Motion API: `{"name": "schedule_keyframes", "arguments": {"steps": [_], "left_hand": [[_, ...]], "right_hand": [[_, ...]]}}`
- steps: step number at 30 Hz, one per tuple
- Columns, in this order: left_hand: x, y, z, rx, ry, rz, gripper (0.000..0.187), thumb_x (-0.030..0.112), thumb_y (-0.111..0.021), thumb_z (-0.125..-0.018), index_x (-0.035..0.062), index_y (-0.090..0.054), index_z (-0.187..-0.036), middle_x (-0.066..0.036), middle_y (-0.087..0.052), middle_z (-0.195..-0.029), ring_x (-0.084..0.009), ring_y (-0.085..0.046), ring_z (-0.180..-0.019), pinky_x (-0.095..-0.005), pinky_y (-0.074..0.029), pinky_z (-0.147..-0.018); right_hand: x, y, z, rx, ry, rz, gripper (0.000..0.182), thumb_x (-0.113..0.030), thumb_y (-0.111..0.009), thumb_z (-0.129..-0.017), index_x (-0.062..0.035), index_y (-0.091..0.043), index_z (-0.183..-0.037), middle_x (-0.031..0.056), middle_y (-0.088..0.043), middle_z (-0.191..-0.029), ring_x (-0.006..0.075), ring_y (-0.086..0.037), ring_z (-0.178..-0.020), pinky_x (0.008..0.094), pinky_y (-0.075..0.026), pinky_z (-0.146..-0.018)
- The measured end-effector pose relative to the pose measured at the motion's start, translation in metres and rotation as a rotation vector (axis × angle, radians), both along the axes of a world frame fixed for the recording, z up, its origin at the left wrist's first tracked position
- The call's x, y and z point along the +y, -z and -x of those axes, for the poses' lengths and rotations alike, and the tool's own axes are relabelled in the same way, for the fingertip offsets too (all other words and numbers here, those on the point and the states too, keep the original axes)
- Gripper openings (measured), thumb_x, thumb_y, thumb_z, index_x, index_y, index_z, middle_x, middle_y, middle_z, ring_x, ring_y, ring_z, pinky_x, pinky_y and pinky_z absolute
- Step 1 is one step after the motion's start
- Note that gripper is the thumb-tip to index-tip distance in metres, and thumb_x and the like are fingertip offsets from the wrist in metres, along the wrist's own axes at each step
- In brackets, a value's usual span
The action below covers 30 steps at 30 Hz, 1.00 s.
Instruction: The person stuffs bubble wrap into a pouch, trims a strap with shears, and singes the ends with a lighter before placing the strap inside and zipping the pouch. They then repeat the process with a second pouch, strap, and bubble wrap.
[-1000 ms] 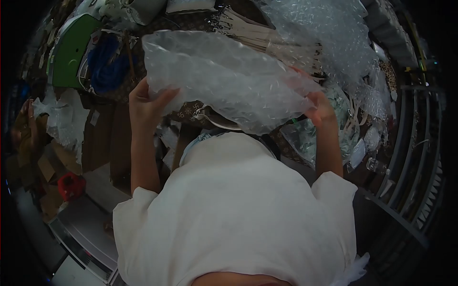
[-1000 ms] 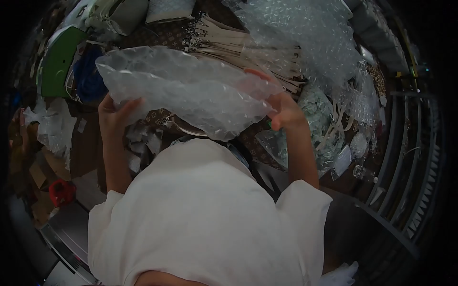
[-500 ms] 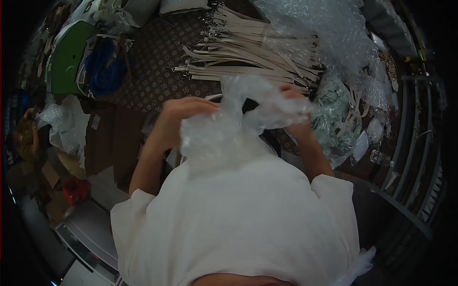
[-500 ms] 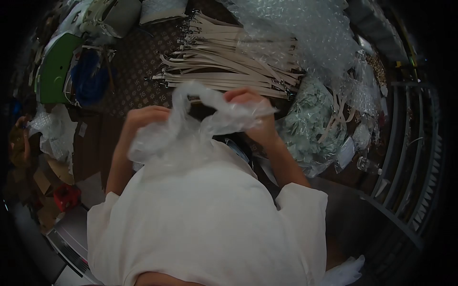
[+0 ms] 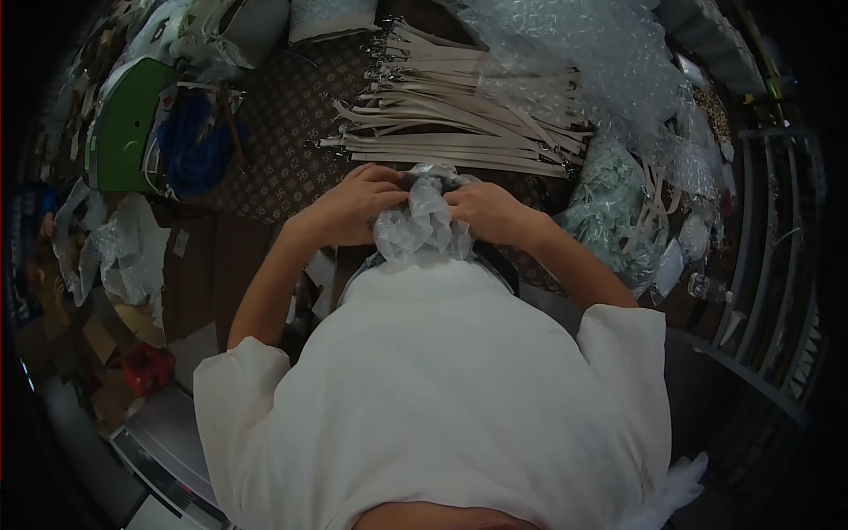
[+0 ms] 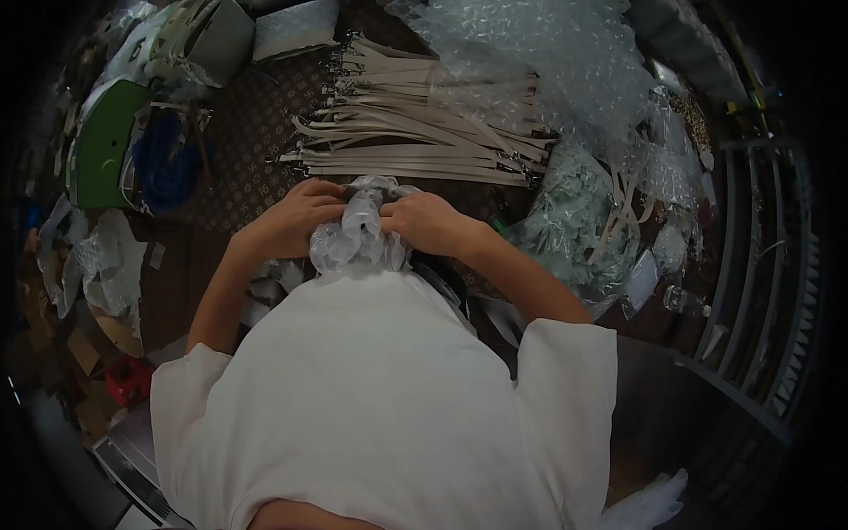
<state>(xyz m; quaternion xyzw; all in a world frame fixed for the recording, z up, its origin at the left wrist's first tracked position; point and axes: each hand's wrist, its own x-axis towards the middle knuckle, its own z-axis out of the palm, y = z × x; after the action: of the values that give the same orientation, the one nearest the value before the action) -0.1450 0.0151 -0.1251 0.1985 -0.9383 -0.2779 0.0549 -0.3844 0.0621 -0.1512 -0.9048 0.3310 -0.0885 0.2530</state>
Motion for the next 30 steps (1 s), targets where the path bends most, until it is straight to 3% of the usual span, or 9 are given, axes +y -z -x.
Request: {"name": "schedule_keyframes", "arguments": {"steps": [6, 9, 15, 17, 19, 21, 24, 27, 30], "left_hand": [[0.03, -0.018, 0.013, 0.169, -0.108, -0.277, 0.067, 0.006, -0.069, -0.06, 0.003, -0.041, -0.121, -0.015, -0.052, -0.111, -0.0322, -0.048, -0.104, -0.0354, -0.04, -0.09], [0.013, 0.015, 0.013, -0.129, -0.135, -0.383, 0.067, 0.004, -0.068, -0.061, 0.0024, -0.04, -0.122, -0.015, -0.051, -0.111, -0.0333, -0.05, -0.098, -0.035, -0.043, -0.086], [0.023, -0.011, 0.006, 0.043, -0.171, -0.37, 0.06, 0.005, -0.07, -0.06, 0.0043, -0.047, -0.115, -0.012, -0.056, -0.103, -0.0292, -0.051, -0.099, -0.0356, -0.043, -0.083], [0.026, -0.018, 0.009, 0.035, -0.228, -0.399, 0.057, 0.006, -0.072, -0.059, 0.0048, -0.049, -0.112, -0.012, -0.055, -0.103, -0.0288, -0.051, -0.1, -0.0359, -0.043, -0.082], [0.024, -0.015, 0.012, 0.038, -0.289, -0.408, 0.054, 0.007, -0.073, -0.059, 0.0053, -0.052, -0.108, -0.011, -0.055, -0.103, -0.0284, -0.05, -0.1, -0.0362, -0.043, -0.082], [0.023, 0.004, 0.011, 0.185, -0.302, 0.16, 0.045, 0.018, -0.072, -0.063, 0.0064, -0.054, -0.103, -0.008, -0.056, -0.095, -0.028, -0.048, -0.1, -0.0376, -0.04, -0.083], [0.016, 0.026, 0.004, -0.026, -0.252, 0.425, 0.033, 0.017, -0.074, -0.06, 0.0062, -0.061, -0.089, -0.008, -0.054, -0.097, -0.0254, -0.048, -0.097, -0.0346, -0.041, -0.082], [0.024, -0.001, 0.006, -0.035, -0.232, 0.355, 0.022, 0.02, -0.07, -0.065, 0.0039, -0.061, -0.078, -0.006, -0.054, -0.094, -0.0249, -0.048, -0.094, -0.0349, -0.041, -0.08], [0.027, -0.007, 0.016, 0.193, -0.181, 0.391, 0.021, 0.023, -0.065, -0.07, 0.0027, -0.061, -0.073, -0.007, -0.056, -0.092, -0.0252, -0.05, -0.09, -0.0348, -0.042, -0.076]], "right_hand": [[0.013, -0.007, 0.004, -0.109, 0.044, -0.179, 0.025, 0.002, -0.054, -0.065, -0.0061, -0.058, -0.088, 0.0082, -0.057, -0.086, 0.0299, -0.056, -0.08, 0.0374, -0.046, -0.069], [0.009, 0.003, -0.001, 0.05, 0.115, -0.282, 0.026, 0.003, -0.054, -0.066, -0.0028, -0.057, -0.091, 0.0122, -0.056, -0.09, 0.0315, -0.055, -0.086, 0.0374, -0.045, -0.074], [0.022, -0.051, 0.016, -0.214, 0.163, -0.466, 0.03, -0.001, -0.062, -0.065, -0.0012, -0.053, -0.094, 0.0131, -0.053, -0.098, 0.0322, -0.05, -0.097, 0.0374, -0.042, -0.08], [0.028, -0.057, 0.008, -0.359, 0.377, -0.067, 0.029, -0.004, -0.063, -0.065, -0.0028, -0.054, -0.092, 0.0106, -0.055, -0.096, 0.0288, -0.052, -0.094, 0.0372, -0.042, -0.079], [0.027, -0.041, 0.005, -0.256, 0.244, 0.066, 0.025, -0.005, -0.06, -0.067, -0.0039, -0.054, -0.091, 0.0094, -0.054, -0.093, 0.0269, -0.052, -0.091, 0.0364, -0.042, -0.079], [0.023, -0.014, 0.004, -0.158, 0.103, 0.203, 0.022, -0.006, -0.057, -0.069, -0.005, -0.054, -0.09, 0.0081, -0.054, -0.09, 0.0249, -0.053, -0.089, 0.0357, -0.042, -0.079], [0.018, 0.01, 0.002, 0.107, 0.193, 0.158, 0.017, -0.008, -0.055, -0.069, -0.0064, -0.055, -0.086, 0.0058, -0.055, -0.084, 0.0222, -0.053, -0.084, 0.0328, -0.042, -0.075], [0.022, 0.004, -0.012, 0.119, 0.275, 0.176, 0.016, -0.007, -0.053, -0.068, -0.0054, -0.056, -0.084, 0.0062, -0.055, -0.076, 0.0222, -0.053, -0.079, 0.0327, -0.041, -0.074], [0.023, -0.008, -0.016, -0.039, 0.338, 0.573, 0.014, -0.015, -0.053, -0.075, -0.0041, -0.058, -0.084, 0.0063, -0.057, -0.079, 0.0213, -0.053, -0.081, 0.0313, -0.041, -0.075]]}}
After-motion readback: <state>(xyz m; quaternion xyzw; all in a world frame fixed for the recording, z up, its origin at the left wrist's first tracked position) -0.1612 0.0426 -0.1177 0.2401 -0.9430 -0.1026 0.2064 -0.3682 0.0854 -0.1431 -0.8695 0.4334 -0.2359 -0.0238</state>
